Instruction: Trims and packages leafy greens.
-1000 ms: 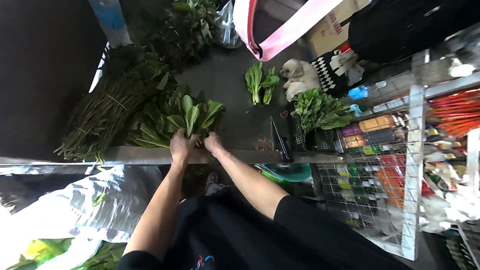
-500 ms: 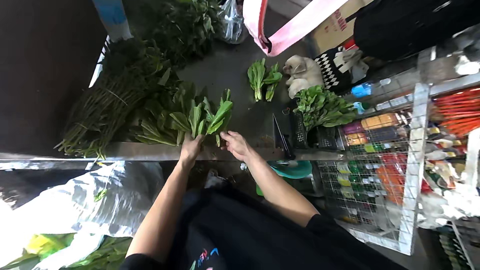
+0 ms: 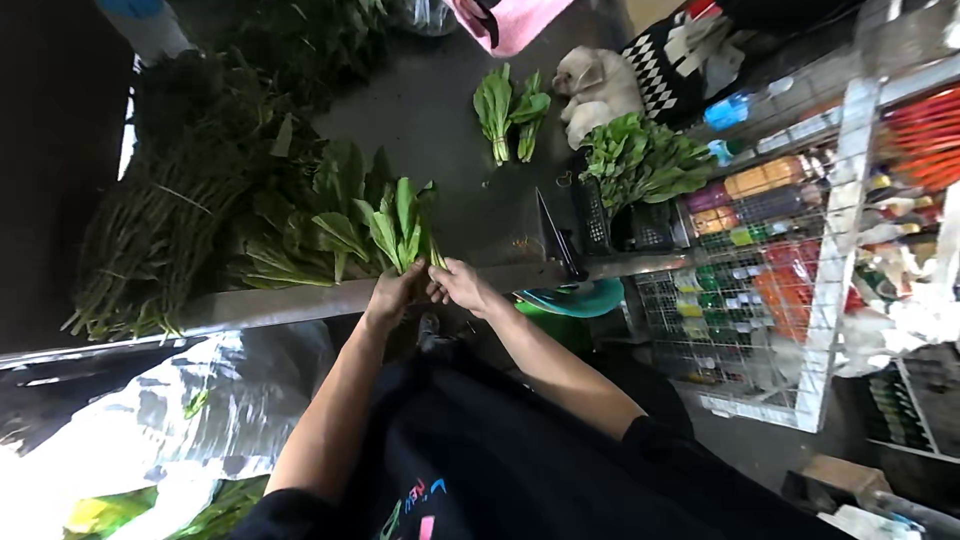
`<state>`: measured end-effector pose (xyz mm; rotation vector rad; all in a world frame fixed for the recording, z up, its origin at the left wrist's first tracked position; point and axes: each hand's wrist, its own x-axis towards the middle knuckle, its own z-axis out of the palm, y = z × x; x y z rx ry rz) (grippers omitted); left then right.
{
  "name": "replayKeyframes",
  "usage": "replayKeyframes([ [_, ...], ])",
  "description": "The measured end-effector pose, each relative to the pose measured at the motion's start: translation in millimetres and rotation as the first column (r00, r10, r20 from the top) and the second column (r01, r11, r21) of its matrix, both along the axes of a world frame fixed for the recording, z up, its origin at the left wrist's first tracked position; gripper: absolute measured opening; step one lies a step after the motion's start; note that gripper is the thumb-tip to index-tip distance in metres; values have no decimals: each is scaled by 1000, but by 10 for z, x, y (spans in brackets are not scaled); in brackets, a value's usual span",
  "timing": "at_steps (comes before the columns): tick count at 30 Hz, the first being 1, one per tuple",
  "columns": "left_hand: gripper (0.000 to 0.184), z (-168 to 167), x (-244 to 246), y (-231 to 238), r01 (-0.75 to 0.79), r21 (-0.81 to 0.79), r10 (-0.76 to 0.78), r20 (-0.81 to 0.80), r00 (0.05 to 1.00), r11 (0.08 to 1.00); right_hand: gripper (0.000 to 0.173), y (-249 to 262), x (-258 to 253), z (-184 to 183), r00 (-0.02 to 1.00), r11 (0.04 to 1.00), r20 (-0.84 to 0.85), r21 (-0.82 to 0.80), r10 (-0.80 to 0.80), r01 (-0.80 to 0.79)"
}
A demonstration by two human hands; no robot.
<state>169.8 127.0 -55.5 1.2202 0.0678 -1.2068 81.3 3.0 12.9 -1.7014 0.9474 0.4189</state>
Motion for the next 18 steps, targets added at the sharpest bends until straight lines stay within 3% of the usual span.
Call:
replayKeyframes([
  [6, 39, 102, -127, -45, -39, 38, 41, -57, 998, 999, 39, 207, -53, 81, 980, 920, -137, -345, 147, -186],
  [11, 40, 101, -216, -57, -110, 40, 113, -108, 988, 993, 40, 303, -104, 171, 985, 907, -87, -387, 146, -168],
  [15, 41, 91, -241, -54, -149, 39, 152, -125, 980, 988, 36, 361, -180, 159, 994, 955, 102, -297, 35, -3],
  [18, 37, 94, -258, -92, -161, 56, 166, -94, 982, 985, 33, 466, -267, 85, 951, 940, 306, -316, -31, 132],
])
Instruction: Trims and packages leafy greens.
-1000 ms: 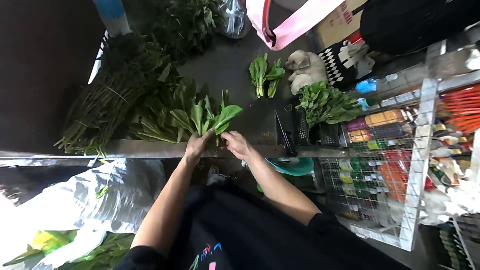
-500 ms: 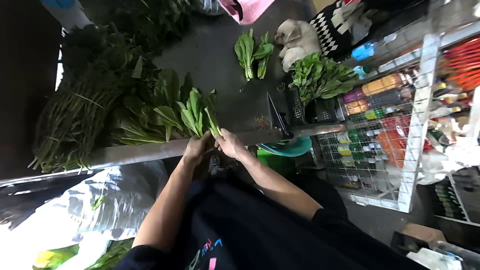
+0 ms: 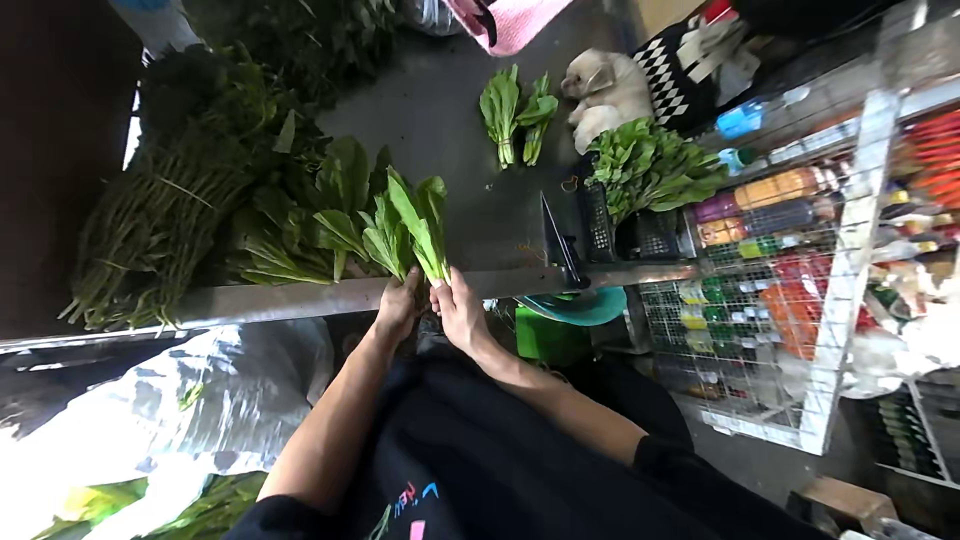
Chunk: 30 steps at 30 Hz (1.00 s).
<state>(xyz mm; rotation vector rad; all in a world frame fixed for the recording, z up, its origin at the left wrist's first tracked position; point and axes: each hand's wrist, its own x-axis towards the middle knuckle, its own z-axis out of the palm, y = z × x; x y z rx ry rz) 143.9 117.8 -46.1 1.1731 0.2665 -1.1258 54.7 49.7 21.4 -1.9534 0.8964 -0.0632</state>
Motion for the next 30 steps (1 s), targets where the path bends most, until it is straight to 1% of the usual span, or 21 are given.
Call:
replayKeyframes([
  [2, 36, 8, -6, -31, -8, 19, 8, 2, 1000, 1000, 31, 37, -31, -92, 990, 996, 131, -69, -50, 59],
  [4, 38, 11, 5, -54, -16, 31, 16, -11, 1000, 999, 33, -26, -12, -75, 978, 989, 196, -114, -72, 96],
  [7, 43, -3, 11, -77, -12, 54, 14, -47, 999, 998, 34, -251, 41, 178, 965, 978, 236, -144, -113, 150],
  [9, 45, -16, 16, -96, 2, 58, 1, -58, 998, 998, 36, -403, 42, 325, 936, 963, 319, -173, -146, 209],
  [11, 48, -38, 16, -114, 14, 38, -11, -77, 997, 999, 37, -477, 27, 407, 892, 957, 420, -150, -165, 247],
  [13, 53, -35, 3, -131, 18, 13, -17, -101, 995, 1000, 38, -457, -4, 357, 887, 964, 432, -124, -161, 236],
  [15, 60, -14, -16, -122, 47, -50, -51, -98, 994, 998, 35, -340, -50, 149, 934, 983, 325, -56, -148, 176],
  [17, 63, 18, -45, -130, 93, -94, -99, -54, 994, 991, 33, -220, -72, -144, 985, 991, 126, 79, -118, 109],
  [18, 61, 30, -70, -149, 113, -89, -116, -36, 993, 990, 35, -182, -83, -239, 998, 990, 11, 121, -68, 66],
  [19, 59, 27, -75, -158, 135, -74, -138, -37, 990, 988, 39, -171, -89, -287, 997, 992, -81, 126, 7, 4],
  [21, 50, -31, -73, -153, 145, -69, -149, -49, 988, 987, 41, -163, -72, -279, 967, 990, -219, 81, 129, -113],
  [23, 46, -85, -78, -150, 131, -86, -136, -56, 989, 988, 45, -163, -31, -174, 920, 980, -340, 29, 197, -198],
  [24, 45, -103, -76, -157, 124, -101, -130, -55, 990, 987, 51, -171, -12, -118, 892, 970, -395, -5, 220, -241],
  [26, 45, -108, -64, -186, 104, -114, -111, -56, 992, 988, 60, -199, -9, -107, 864, 944, -444, -103, 238, -313],
  [30, 40, -56, -26, -212, 91, -44, -95, -117, 989, 995, 62, -310, -22, -158, 886, 939, -416, -172, 204, -297],
])
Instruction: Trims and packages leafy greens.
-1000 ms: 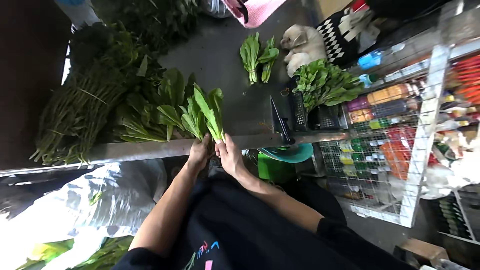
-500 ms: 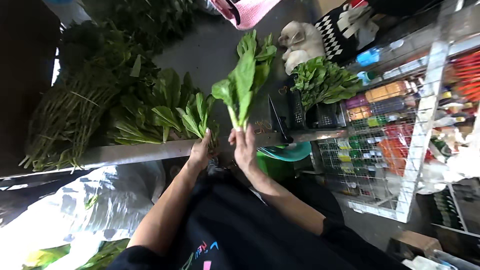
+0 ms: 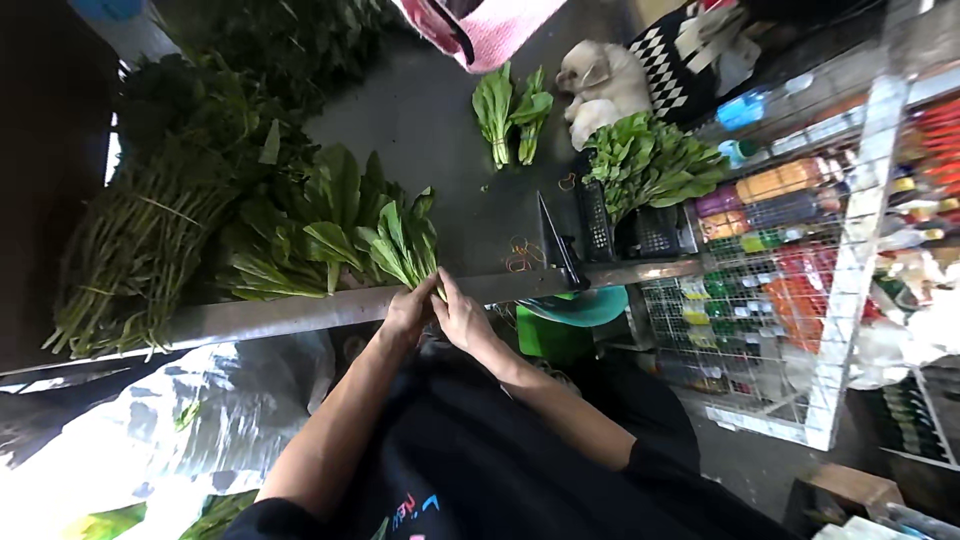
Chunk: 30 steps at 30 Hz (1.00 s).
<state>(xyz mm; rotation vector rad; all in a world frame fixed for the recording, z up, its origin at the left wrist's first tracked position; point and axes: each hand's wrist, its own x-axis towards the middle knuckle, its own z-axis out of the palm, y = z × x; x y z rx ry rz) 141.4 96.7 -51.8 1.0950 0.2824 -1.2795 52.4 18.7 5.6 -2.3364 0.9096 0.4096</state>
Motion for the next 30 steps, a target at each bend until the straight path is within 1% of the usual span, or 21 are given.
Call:
replayKeyframes([
  [3, 34, 34, 29, 7, 43, -36, -44, -36, 998, 998, 57, -33, -21, -49, 999, 999, 30, -44, 19, -18],
  [6, 42, 142, 76, -39, 76, -83, -79, -34, 996, 994, 54, -63, 2, -43, 999, 997, 45, -69, 28, -24],
  [7, 45, 172, 79, -53, 76, -82, -78, -28, 997, 994, 54, -74, 16, -25, 999, 998, 23, -50, 27, -26],
  [9, 50, 206, 86, -81, 50, -55, -52, -39, 998, 997, 62, -100, 28, -27, 1000, 1000, 13, -7, 25, -25],
  [12, 44, 194, 72, -104, 36, -74, -44, -102, 994, 997, 76, -152, -14, -52, 1000, 997, -15, 70, 15, -14],
  [15, 43, 231, -22, -134, 70, -61, -76, -110, 991, 996, 74, -185, -81, -1, 1000, 996, -6, 84, 9, -8],
  [18, 42, 371, -112, -138, 107, -27, -108, -37, 993, 994, 71, -219, -139, 110, 999, 996, 52, 90, 1, -6],
  [20, 48, 437, -158, -174, 148, -1, -148, 85, 985, 989, 66, -315, -155, 135, 990, 993, 143, 115, -3, -14],
  [21, 51, 444, -192, -215, 181, 2, -178, 175, 968, 983, 63, -397, -174, 133, 982, 989, 191, 146, 1, -29],
  [22, 56, 416, -227, -278, 230, 15, -225, 280, 933, 973, 60, -500, -205, 118, 972, 985, 235, 167, 8, -49],
  [23, 63, 387, -247, -333, 292, 75, -297, 386, 873, 954, 57, -598, -240, 105, 964, 981, 264, 185, 14, -65],
  [24, 72, 391, -241, -364, 355, 170, -392, 465, 794, 919, 53, -686, -265, 93, 956, 974, 295, 211, 15, -80],
  [26, 83, 505, -251, -374, 415, 360, -549, 513, 660, 835, 48, -867, -300, 66, 948, 950, 318, 291, 16, -113],
  [27, 84, 596, -276, -357, 421, 439, -607, 517, 604, 794, 45, -964, -312, 49, 951, 926, 309, 355, 13, -128],
  [28, 82, 682, -319, -333, 410, 515, -654, 517, 552, 753, 41, -1068, -336, 21, 956, 895, 293, 423, 15, -144],
  [29, 75, 733, -384, -313, 358, 592, -685, 538, 491, 722, 39, -1185, -365, -27, 959, 862, 282, 479, 26, -164],
  [30, 64, 749, -452, -316, 266, 660, -701, 578, 418, 702, 37, -1309, -392, -76, 960, 832, 277, 525, 34, -181],
])
